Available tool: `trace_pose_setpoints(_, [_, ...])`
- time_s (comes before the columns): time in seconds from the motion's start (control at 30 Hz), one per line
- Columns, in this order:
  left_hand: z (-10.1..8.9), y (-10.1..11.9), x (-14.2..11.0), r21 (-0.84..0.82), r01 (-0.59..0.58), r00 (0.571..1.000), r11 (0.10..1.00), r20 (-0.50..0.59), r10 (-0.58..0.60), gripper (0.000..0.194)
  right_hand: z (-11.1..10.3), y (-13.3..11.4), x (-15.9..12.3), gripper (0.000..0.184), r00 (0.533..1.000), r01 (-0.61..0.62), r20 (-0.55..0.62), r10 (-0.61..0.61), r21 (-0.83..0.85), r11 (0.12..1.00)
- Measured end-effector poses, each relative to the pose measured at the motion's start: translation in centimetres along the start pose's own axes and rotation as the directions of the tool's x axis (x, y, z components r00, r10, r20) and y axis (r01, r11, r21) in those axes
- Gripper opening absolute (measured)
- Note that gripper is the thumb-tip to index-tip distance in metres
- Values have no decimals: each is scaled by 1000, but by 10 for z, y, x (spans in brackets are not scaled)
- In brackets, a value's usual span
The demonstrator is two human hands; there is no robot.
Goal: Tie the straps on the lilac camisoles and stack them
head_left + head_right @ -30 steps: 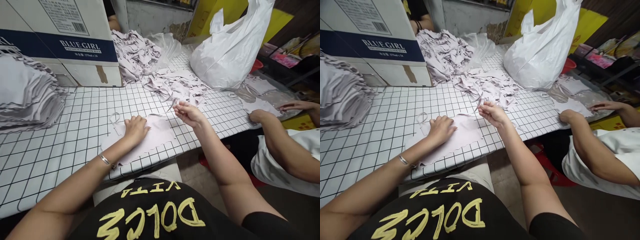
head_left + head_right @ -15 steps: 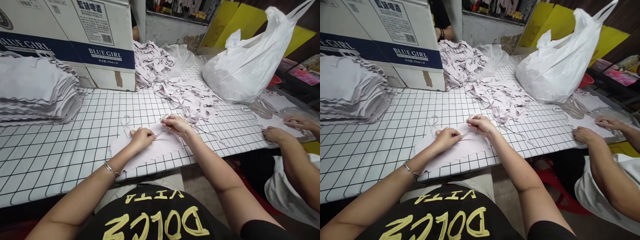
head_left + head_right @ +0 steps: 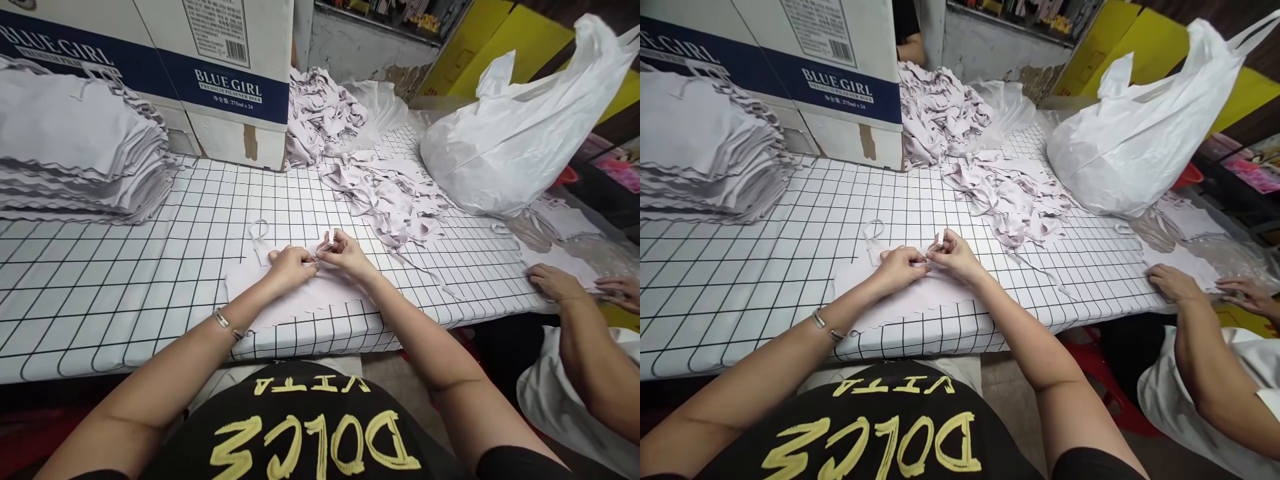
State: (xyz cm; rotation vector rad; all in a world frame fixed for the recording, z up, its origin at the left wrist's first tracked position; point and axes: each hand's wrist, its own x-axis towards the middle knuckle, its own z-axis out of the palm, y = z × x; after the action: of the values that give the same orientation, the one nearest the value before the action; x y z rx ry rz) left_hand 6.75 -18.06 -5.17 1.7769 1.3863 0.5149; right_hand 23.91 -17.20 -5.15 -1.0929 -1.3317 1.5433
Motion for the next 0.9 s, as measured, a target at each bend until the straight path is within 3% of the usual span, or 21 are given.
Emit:
trace_pose_setpoints(0.6, [1,-3,2,1,23,1000,1000,16,-23,21,7,6,-8,44,998,-52,-25,53,45,998])
trace_pose_setpoints(0.9, [2,-4,1,-24,23,1000,999,13,-22,24,3,9,-10,35,1000,-7,-8,6,-100,995])
